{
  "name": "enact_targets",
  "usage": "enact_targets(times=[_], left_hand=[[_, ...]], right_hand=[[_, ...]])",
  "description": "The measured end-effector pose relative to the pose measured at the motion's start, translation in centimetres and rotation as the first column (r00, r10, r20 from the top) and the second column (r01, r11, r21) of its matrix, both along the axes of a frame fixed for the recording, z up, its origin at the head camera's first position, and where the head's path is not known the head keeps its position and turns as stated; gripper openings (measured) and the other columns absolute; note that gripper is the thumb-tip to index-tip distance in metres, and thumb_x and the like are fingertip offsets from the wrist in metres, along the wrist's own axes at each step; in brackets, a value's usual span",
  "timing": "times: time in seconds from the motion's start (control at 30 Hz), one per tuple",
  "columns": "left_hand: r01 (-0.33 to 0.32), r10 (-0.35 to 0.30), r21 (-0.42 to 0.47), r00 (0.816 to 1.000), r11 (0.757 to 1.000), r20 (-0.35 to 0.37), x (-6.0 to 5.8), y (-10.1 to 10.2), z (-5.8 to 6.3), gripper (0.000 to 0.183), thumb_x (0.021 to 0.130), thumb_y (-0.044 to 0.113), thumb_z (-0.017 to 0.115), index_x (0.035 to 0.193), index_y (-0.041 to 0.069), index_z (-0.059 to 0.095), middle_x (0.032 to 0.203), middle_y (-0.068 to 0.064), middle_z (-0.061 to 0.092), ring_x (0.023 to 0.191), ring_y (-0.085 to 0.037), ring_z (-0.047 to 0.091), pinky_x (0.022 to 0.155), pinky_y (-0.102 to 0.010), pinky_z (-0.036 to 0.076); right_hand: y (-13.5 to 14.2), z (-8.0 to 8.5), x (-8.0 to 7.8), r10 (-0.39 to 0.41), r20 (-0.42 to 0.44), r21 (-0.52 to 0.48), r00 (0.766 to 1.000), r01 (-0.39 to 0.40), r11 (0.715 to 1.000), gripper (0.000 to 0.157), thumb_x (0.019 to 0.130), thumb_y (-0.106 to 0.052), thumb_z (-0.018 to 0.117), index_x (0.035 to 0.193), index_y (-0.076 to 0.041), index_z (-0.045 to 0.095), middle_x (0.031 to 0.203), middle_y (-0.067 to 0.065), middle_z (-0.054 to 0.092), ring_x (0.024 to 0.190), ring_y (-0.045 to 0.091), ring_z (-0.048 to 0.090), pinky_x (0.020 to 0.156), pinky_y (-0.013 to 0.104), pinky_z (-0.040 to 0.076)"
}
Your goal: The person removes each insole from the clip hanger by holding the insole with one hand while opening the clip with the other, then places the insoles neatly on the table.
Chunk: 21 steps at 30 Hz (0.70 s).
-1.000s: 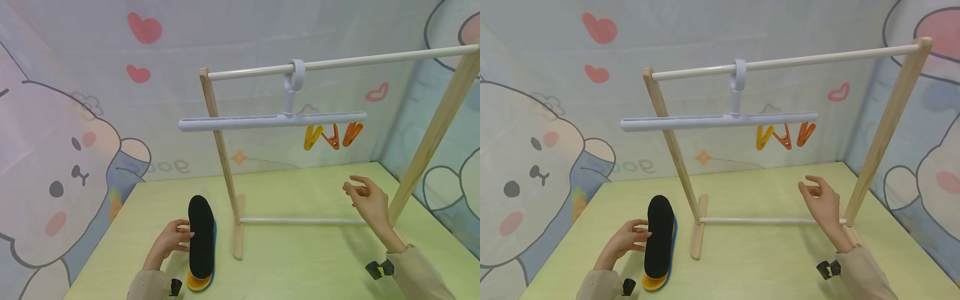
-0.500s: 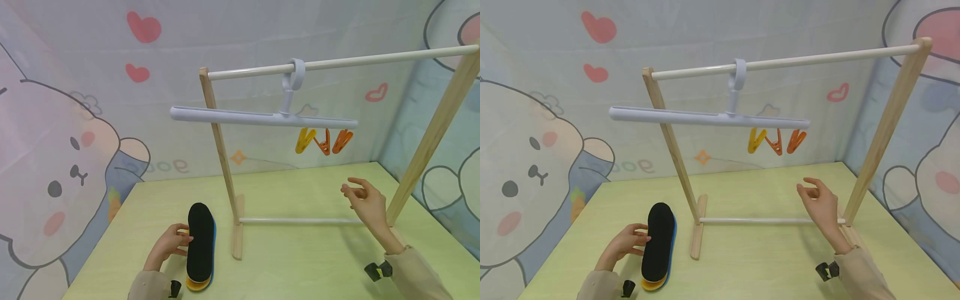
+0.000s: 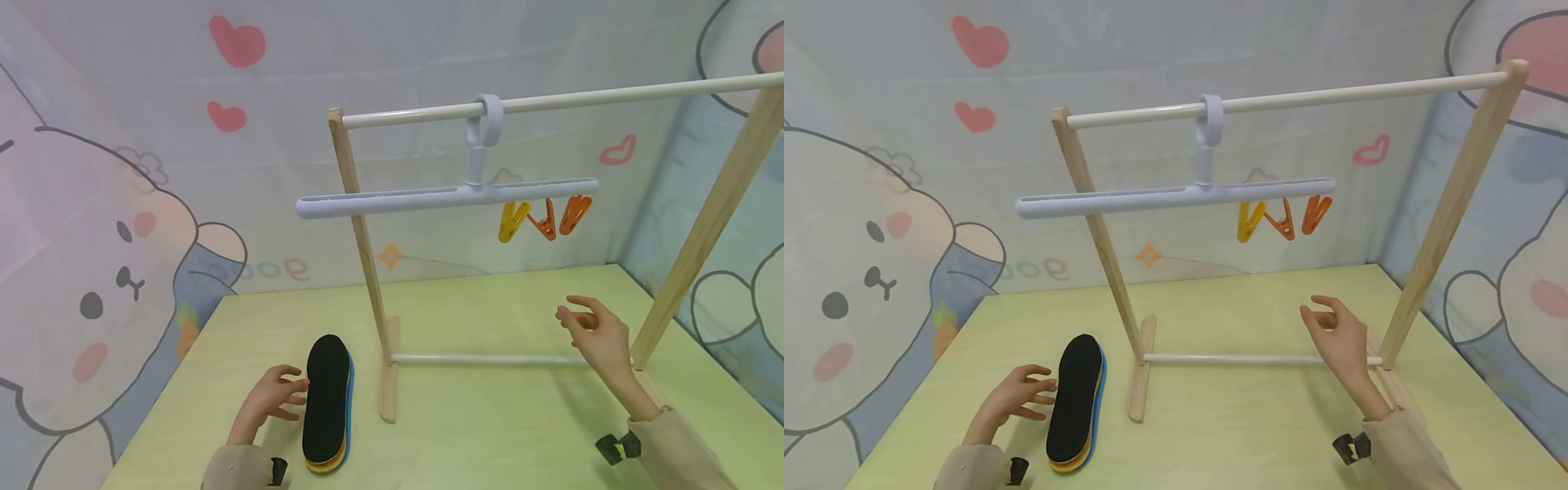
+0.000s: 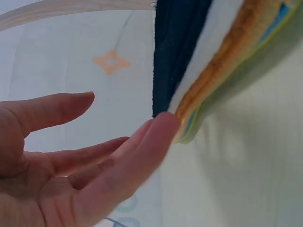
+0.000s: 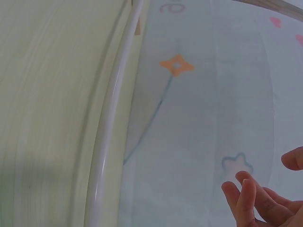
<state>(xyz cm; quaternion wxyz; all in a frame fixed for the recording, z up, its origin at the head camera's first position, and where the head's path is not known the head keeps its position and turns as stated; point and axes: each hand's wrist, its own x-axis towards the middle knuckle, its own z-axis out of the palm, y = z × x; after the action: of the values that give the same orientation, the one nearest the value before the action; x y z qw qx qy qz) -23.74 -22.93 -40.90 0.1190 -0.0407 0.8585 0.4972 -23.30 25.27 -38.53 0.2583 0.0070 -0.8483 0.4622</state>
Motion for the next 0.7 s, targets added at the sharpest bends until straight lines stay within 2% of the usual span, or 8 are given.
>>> enact_targets(times=[0.07,0.17,0.27,0.33,0.43,0.5,0.63,0.7], left_hand=[[-0.007,0.005,-0.056,0.999,0.998,-0.041,0.1,0.1,0.2,0.044,0.091,0.013,0.050,0.124,-0.012,0.038,0.111,-0.032,0.055,0.088,-0.036,0.063,0.062,-0.042,0.055],[-0.029,0.010,-0.148,0.992,0.989,-0.129,0.3,0.5,0.8,0.041,0.090,0.014,0.052,0.122,-0.009,0.043,0.107,-0.030,0.058,0.086,-0.034,0.063,0.062,-0.039,0.054],[-0.044,-0.017,-0.233,0.968,0.971,-0.251,0.7,1.4,1.7,0.037,0.090,0.015,0.053,0.119,-0.007,0.048,0.106,-0.029,0.059,0.089,-0.037,0.062,0.067,-0.040,0.052],[-0.050,-0.039,-0.264,0.946,0.963,-0.322,0.9,2.2,2.3,0.035,0.090,0.015,0.052,0.119,-0.005,0.050,0.107,-0.029,0.060,0.093,-0.039,0.060,0.072,-0.043,0.052],[-0.054,-0.064,-0.263,0.906,0.963,-0.419,1.5,3.7,2.9,0.033,0.091,0.015,0.051,0.119,-0.004,0.051,0.110,-0.026,0.060,0.099,-0.041,0.058,0.081,-0.048,0.049],[-0.061,-0.068,-0.246,0.872,0.967,-0.485,1.9,4.7,3.2,0.032,0.092,0.013,0.050,0.120,-0.003,0.051,0.112,-0.024,0.059,0.103,-0.041,0.056,0.084,-0.050,0.047],[-0.087,-0.080,-0.231,0.775,0.969,-0.627,2.5,6.7,3.3,0.032,0.092,0.011,0.049,0.120,-0.005,0.051,0.117,-0.023,0.057,0.111,-0.040,0.051,0.090,-0.052,0.043],[-0.098,-0.087,-0.227,0.724,0.969,-0.684,2.7,7.6,3.2,0.032,0.092,0.009,0.050,0.120,-0.006,0.050,0.120,-0.024,0.054,0.115,-0.041,0.048,0.093,-0.052,0.041]], right_hand=[[0.0,-0.1,0.0,-0.008,0.005,0.010,1.000,0.008,1.000,0.038,0.088,-0.030,0.057,0.115,-0.003,0.056,0.071,-0.036,0.059,0.063,-0.022,0.051,0.048,0.015,0.048],[0.0,-0.3,0.0,-0.025,0.009,0.046,1.000,0.024,0.999,0.037,0.088,-0.030,0.057,0.114,-0.004,0.056,0.078,-0.006,0.071,0.063,-0.022,0.050,0.049,0.015,0.048],[-0.2,-0.2,0.1,-0.045,0.010,0.081,0.999,0.044,0.996,0.036,0.088,-0.030,0.056,0.113,-0.005,0.058,0.089,0.018,0.069,0.065,-0.024,0.046,0.050,0.015,0.046],[-0.4,-0.1,0.2,-0.057,0.009,0.105,0.998,0.056,0.993,0.035,0.089,-0.030,0.055,0.113,-0.005,0.058,0.091,0.020,0.068,0.067,-0.025,0.043,0.052,0.015,0.044],[-0.6,-0.1,0.3,-0.065,0.000,0.145,0.998,0.064,0.987,0.035,0.089,-0.031,0.054,0.112,-0.006,0.059,0.092,0.018,0.069,0.071,-0.023,0.042,0.057,0.014,0.043],[-0.8,-0.2,0.4,-0.048,-0.008,0.168,0.999,0.049,0.985,0.034,0.089,-0.030,0.054,0.113,-0.005,0.059,0.093,0.018,0.068,0.073,-0.011,0.054,0.058,0.014,0.045],[-1.3,-0.4,0.6,-0.005,-0.021,0.221,1.000,0.010,0.975,0.035,0.089,-0.028,0.054,0.114,-0.003,0.057,0.101,0.020,0.066,0.089,0.027,0.063,0.063,0.022,0.049],[-1.7,-0.4,0.8,0.011,-0.032,0.250,0.999,-0.003,0.968,0.036,0.089,-0.027,0.055,0.115,-0.002,0.056,0.105,0.022,0.064,0.095,0.035,0.060,0.066,0.032,0.050]])
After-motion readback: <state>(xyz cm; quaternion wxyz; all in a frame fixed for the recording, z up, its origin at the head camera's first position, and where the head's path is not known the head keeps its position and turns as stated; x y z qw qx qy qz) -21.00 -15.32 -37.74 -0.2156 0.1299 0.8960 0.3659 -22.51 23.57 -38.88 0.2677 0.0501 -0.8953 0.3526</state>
